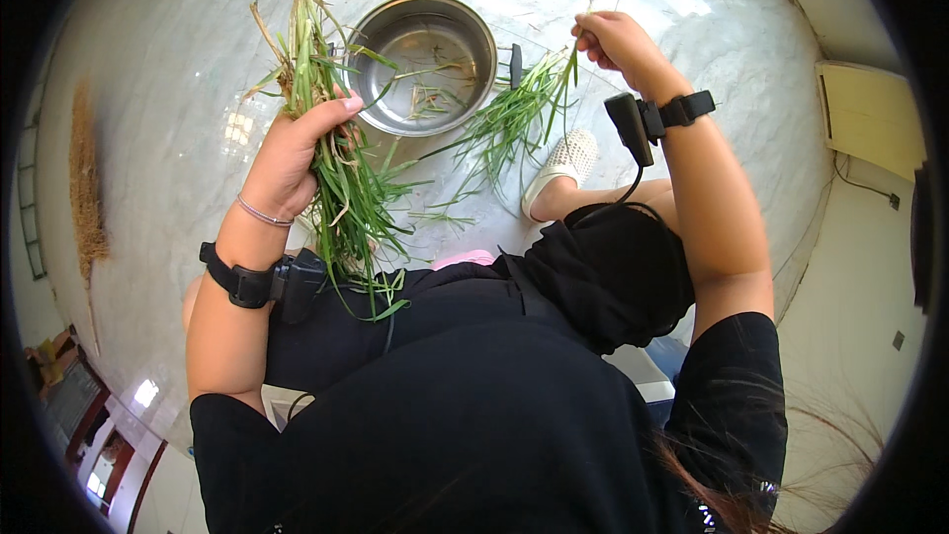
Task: The person sits on the floor and sorts through a bundle of green stalks by hand, picking out individual pieces and placing them into a metal pot.
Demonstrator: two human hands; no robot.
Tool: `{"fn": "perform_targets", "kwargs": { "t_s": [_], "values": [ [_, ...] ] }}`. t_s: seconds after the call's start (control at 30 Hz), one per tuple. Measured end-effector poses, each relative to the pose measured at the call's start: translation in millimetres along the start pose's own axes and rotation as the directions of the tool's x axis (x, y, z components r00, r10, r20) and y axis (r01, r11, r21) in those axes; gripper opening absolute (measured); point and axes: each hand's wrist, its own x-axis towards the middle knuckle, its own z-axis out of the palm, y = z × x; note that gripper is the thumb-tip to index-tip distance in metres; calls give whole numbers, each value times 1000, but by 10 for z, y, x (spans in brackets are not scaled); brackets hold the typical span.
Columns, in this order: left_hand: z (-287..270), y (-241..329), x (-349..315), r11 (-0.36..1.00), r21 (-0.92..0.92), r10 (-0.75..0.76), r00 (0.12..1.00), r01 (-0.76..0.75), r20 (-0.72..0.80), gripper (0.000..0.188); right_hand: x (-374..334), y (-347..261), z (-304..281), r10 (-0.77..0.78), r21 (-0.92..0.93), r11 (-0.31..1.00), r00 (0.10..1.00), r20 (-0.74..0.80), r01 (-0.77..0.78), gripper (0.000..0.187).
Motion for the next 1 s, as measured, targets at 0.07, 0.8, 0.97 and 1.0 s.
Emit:
{"fn": "perform_targets", "kwargs": {
  "t_s": [0.07, 0.8, 0.97, 1.0],
  "values": [
    [63, 32, -16, 1000, -25, -9, 1000, 10, 15, 18, 14, 197, -65, 103, -10, 995, 993, -55, -103, 28],
    [328, 193, -104, 991, -125, -6, 948, 48, 319, 27, -868, -945, 999, -645, 141, 763, 729, 228, 631, 16],
    [343, 189, -89, 992, -126, 26, 928, 23, 372, 29, -759, -970, 1128, -658, 135, 753, 731, 183, 644, 14],
    [353, 186, -83, 995, -100, 31, 927, 6, 374, 28, -707, -954, 1163, -676, 152, 737, 722, 149, 659, 15]
  ]
}}
